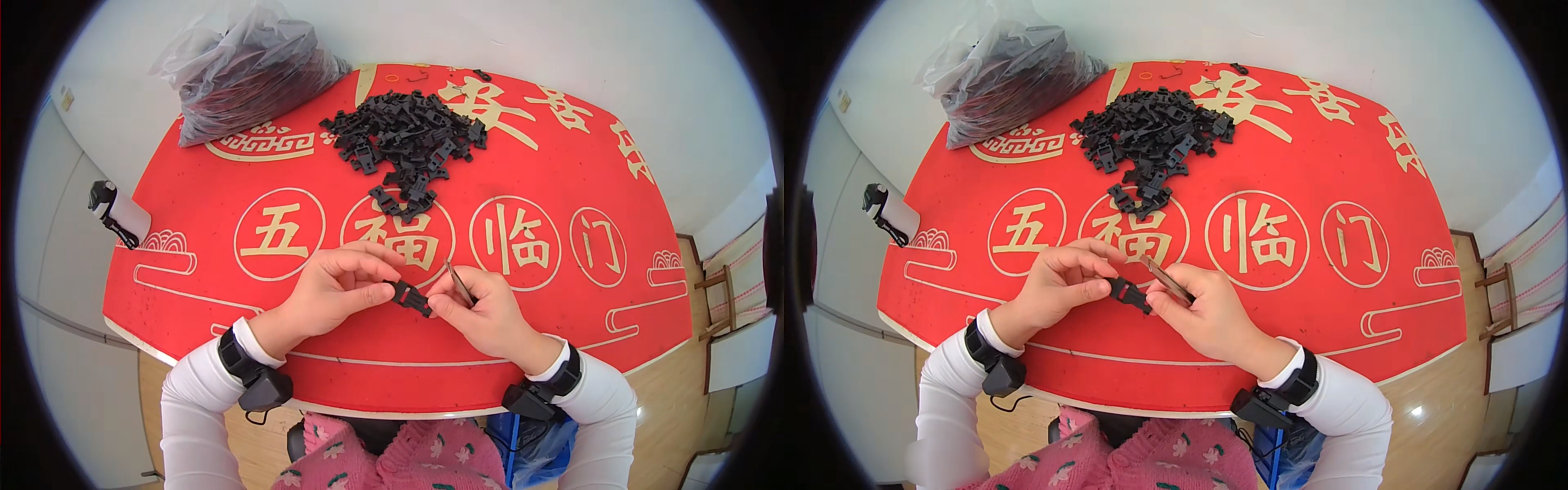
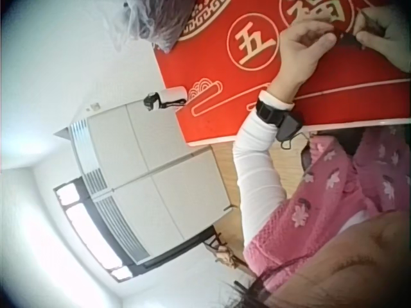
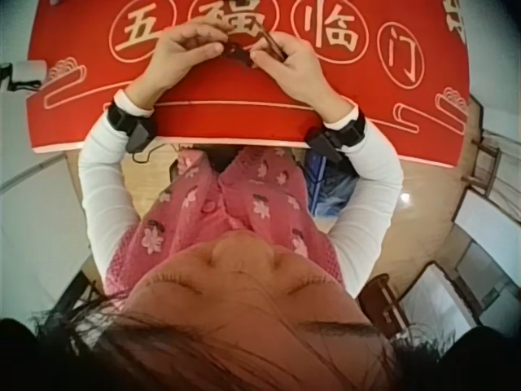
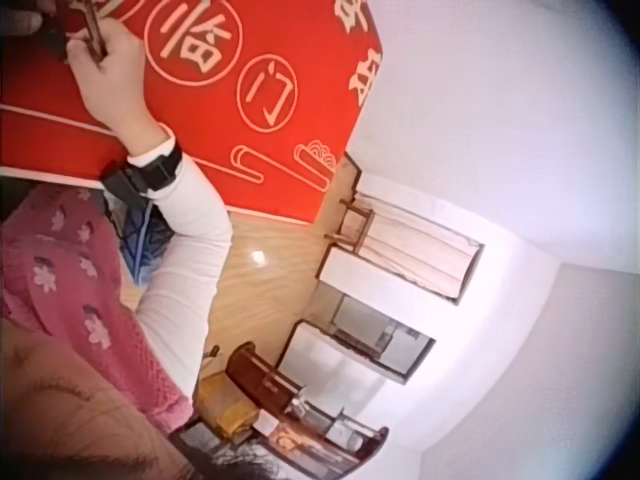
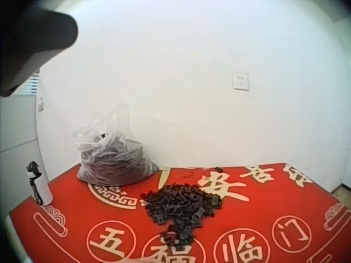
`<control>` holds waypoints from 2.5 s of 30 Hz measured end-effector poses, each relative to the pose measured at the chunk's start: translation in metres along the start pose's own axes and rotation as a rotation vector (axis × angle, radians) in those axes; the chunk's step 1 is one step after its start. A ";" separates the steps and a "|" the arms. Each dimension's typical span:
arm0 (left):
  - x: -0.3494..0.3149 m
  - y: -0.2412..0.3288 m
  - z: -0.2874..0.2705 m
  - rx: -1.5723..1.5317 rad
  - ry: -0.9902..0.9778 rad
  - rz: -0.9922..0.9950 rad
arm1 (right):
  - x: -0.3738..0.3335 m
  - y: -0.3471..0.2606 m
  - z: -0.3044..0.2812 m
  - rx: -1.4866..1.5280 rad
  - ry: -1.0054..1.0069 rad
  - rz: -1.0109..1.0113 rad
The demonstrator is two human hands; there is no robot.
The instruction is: Assembling small black plastic parts using a thin metal tool at a workbench.
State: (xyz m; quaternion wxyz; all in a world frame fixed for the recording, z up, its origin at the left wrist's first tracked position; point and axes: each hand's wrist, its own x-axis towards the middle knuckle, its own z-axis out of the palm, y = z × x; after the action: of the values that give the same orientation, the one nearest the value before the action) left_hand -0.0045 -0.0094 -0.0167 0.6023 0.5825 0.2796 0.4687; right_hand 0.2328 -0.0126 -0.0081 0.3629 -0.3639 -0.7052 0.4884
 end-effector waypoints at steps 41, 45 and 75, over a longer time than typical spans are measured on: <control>0.015 0.003 -0.035 0.806 -0.359 0.249 | 0.011 -0.001 0.008 -0.999 -0.105 -0.256; 0.015 0.005 -0.033 0.802 -0.353 0.242 | 0.011 -0.003 0.010 -0.962 -0.101 -0.198; 0.011 0.021 -0.056 0.693 -0.391 0.097 | 0.007 -0.002 0.003 -0.913 -0.075 -0.170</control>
State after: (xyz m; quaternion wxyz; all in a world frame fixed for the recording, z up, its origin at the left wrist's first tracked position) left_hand -0.0540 0.0225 -0.0034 0.3892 0.8419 0.2733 0.2550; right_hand 0.2264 -0.0086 -0.0055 0.1788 -0.4093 -0.8880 0.1093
